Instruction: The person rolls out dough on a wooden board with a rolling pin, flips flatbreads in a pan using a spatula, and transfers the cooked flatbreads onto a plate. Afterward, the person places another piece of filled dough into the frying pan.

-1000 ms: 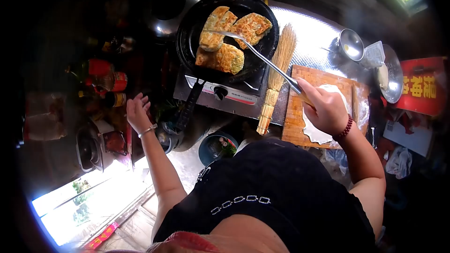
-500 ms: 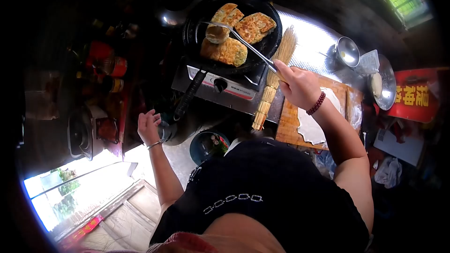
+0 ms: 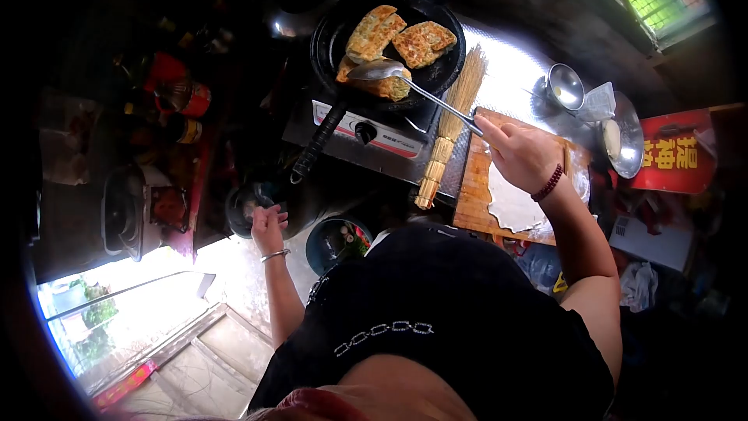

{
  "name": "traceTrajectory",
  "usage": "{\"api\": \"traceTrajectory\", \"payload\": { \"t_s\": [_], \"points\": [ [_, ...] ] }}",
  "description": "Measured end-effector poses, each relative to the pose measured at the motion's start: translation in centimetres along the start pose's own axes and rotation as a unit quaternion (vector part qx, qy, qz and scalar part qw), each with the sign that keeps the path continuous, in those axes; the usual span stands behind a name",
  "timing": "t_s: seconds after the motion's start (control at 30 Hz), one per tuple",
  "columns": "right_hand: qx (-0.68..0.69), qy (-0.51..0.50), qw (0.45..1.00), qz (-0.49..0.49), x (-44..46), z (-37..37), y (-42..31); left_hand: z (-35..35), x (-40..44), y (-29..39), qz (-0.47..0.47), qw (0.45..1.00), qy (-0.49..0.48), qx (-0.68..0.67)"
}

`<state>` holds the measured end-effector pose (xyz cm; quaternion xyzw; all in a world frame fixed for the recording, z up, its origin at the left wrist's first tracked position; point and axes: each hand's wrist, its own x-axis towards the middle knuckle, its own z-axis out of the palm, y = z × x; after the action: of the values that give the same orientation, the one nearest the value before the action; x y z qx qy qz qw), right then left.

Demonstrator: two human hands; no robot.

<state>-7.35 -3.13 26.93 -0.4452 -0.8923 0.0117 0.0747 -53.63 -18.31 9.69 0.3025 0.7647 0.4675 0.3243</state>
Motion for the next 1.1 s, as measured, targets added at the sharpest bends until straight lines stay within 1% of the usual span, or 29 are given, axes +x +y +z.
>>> {"api": "traceTrajectory", "payload": {
  "t_s": [0.03, 0.13, 0.23, 0.33, 0.43, 0.53, 0.57, 0.6, 0.63, 0.67, 0.7, 0.73, 0.77, 0.8, 0.87, 0.9, 1.0, 1.03, 1.07, 1.1],
  "points": [
    [0.005, -0.006, 1.0, 0.002, 0.4, 0.2, -0.2, 0.0, 0.0, -0.1, 0.007, 1.0, -0.002, 0.006],
    [-0.004, 0.042, 0.999, -0.025, 1.6, 1.4, -0.9, -0.5, -0.4, -0.5, 0.02, 1.0, 0.001, 0.016],
    [0.006, -0.017, 1.0, 0.01, 3.2, 2.8, -1.3, -0.8, -0.8, -0.9, 0.011, 1.0, 0.013, 0.002],
    [0.024, -0.022, 0.999, 0.002, 4.3, 3.2, -2.1, -1.2, -0.9, -2.7, -0.008, 1.0, 0.011, -0.017],
    [0.06, 0.029, 0.998, 0.004, 3.8, 2.6, -2.4, -1.8, -1.2, -4.5, -0.015, 1.0, -0.005, -0.006],
    [0.169, 0.096, 0.98, 0.031, 3.9, 3.2, -2.9, -2.1, -1.6, -7.0, -0.016, 1.0, -0.012, 0.008],
    [0.137, 0.122, 0.983, -0.011, 3.9, 4.1, -2.4, -2.2, -1.6, -8.0, -0.015, 1.0, -0.014, 0.02],
    [0.284, 0.078, 0.953, 0.069, 4.4, 4.6, -2.4, -2.2, -1.6, -8.7, -0.014, 0.999, -0.015, 0.03],
    [0.423, 0.032, 0.894, 0.147, 5.1, 5.1, -3.0, -2.3, -1.7, -8.9, -0.019, 0.999, -0.022, 0.031],
    [0.549, -0.015, 0.806, 0.221, 5.8, 5.6, -3.5, -2.4, -1.8, -9.2, -0.023, 0.999, -0.029, 0.032],
    [0.65, -0.022, 0.712, 0.265, 6.4, 6.3, -3.6, -2.5, -1.8, -9.3, -0.028, 0.998, -0.035, 0.033],
    [0.737, -0.028, 0.603, 0.303, 7.0, 7.1, -3.6, -2.6, -2.0, -9.5, -0.022, 0.997, -0.026, 0.065],
    [0.808, -0.034, 0.483, 0.336, 7.2, 7.5, -3.8, -2.8, -2.3, -9.8, -0.017, 0.995, -0.016, 0.095],
    [0.813, -0.039, 0.474, 0.337, 7.2, 7.7, -4.1, -3.1, -2.6, -10.1, -0.012, 0.992, -0.006, 0.125],
    [0.822, -0.055, 0.458, 0.335, 7.0, 7.7, -5.0, -3.9, -3.2, -11.1, -0.041, 0.991, -0.016, 0.126],
    [0.828, -0.069, 0.461, 0.312, 6.7, 6.9, -5.7, -4.6, -3.7, -11.9, -0.058, 0.99, -0.021, 0.127],
    [0.817, -0.079, 0.472, 0.322, 6.5, 8.0, -6.9, -5.6, -5.3, -15.9, -0.045, 0.986, -0.007, 0.157],
    [0.813, -0.072, 0.472, 0.334, 6.6, 7.9, -7.6, -5.7, -6.2, -16.6, -0.063, 0.985, -0.002, 0.158],
    [0.804, -0.066, 0.489, 0.333, 6.8, 7.9, -8.1, -5.7, -7.2, -17.4, -0.081, 0.984, 0.004, 0.158],
    [0.787, -0.052, 0.521, 0.327, 6.9, 8.1, -8.5, -5.7, -8.4, -18.0, -0.1, 0.982, 0.012, 0.158]
  ]
}}
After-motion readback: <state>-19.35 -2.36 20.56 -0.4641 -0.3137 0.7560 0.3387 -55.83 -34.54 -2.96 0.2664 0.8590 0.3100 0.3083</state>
